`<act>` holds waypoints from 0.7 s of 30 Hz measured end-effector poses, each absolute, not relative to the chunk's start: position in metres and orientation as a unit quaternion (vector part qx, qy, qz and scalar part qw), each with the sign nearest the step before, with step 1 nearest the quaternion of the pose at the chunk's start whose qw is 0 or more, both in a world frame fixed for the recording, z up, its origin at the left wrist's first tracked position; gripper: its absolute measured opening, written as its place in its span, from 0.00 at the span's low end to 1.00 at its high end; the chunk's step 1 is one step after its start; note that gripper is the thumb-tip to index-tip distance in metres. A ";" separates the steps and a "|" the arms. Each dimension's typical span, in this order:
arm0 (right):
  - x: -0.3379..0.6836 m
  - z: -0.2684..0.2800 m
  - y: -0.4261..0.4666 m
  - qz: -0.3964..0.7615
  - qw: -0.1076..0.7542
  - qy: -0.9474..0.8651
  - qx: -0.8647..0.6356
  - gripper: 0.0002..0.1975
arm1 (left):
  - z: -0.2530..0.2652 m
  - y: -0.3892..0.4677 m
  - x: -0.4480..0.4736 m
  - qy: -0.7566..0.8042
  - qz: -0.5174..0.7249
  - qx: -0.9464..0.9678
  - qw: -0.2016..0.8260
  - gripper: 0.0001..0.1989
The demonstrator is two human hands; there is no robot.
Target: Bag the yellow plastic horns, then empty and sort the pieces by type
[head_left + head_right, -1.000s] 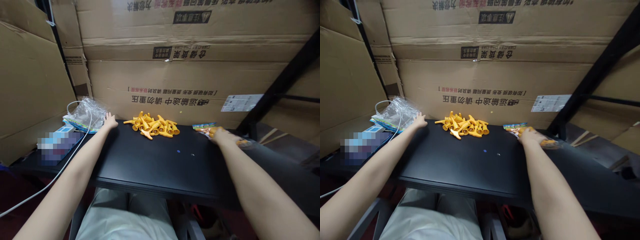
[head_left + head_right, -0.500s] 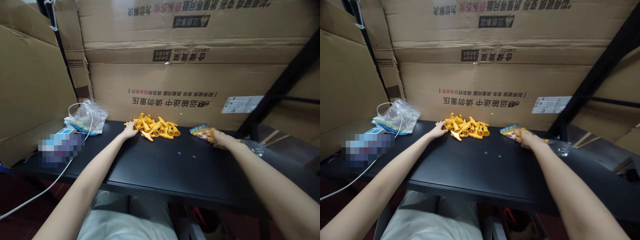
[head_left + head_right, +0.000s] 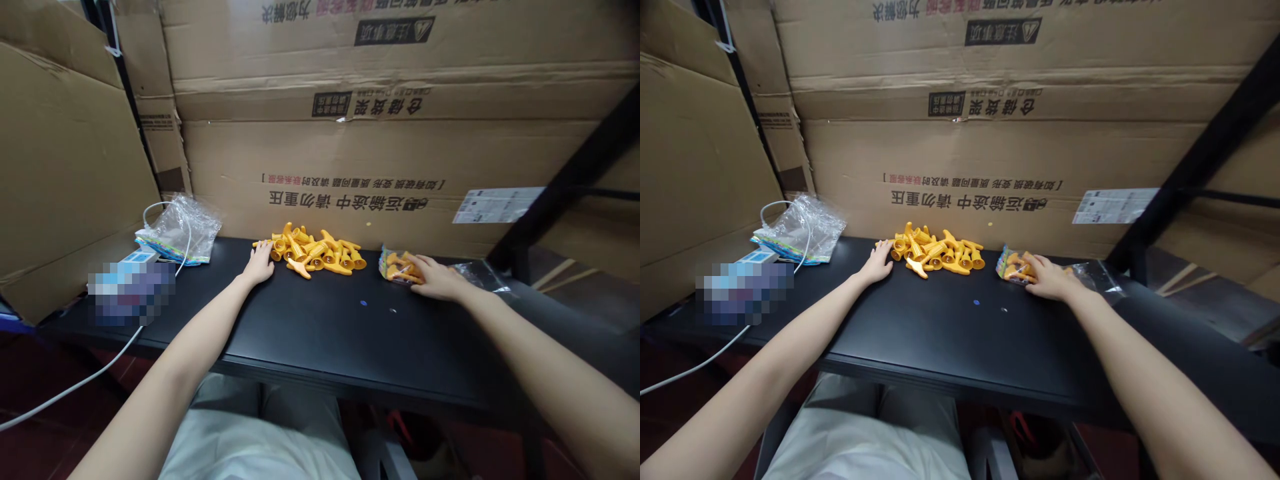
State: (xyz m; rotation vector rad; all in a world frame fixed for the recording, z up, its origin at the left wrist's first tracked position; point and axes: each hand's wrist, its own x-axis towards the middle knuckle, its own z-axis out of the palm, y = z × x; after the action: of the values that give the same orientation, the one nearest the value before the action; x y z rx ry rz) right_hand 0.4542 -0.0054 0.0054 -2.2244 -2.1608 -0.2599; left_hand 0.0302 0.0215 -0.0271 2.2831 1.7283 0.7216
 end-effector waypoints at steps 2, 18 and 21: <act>0.451 0.007 -0.002 -0.047 0.001 -0.725 -0.687 0.38 | -0.027 0.021 0.030 0.582 0.242 0.770 0.095 0.35; 0.418 0.015 -0.012 -0.127 -0.049 -0.664 -0.736 0.21 | -0.025 0.018 0.031 0.581 0.249 0.769 0.099 0.34; 0.419 0.008 -0.016 -0.155 -0.014 -0.671 -0.725 0.21 | -0.024 0.018 0.031 0.582 0.251 0.767 0.097 0.34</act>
State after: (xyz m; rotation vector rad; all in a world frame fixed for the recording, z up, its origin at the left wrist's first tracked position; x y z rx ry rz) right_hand 0.4186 -0.0162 0.0076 -2.2961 -2.1277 -0.4915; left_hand 0.0310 0.0181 -0.0242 2.2732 1.7235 0.7446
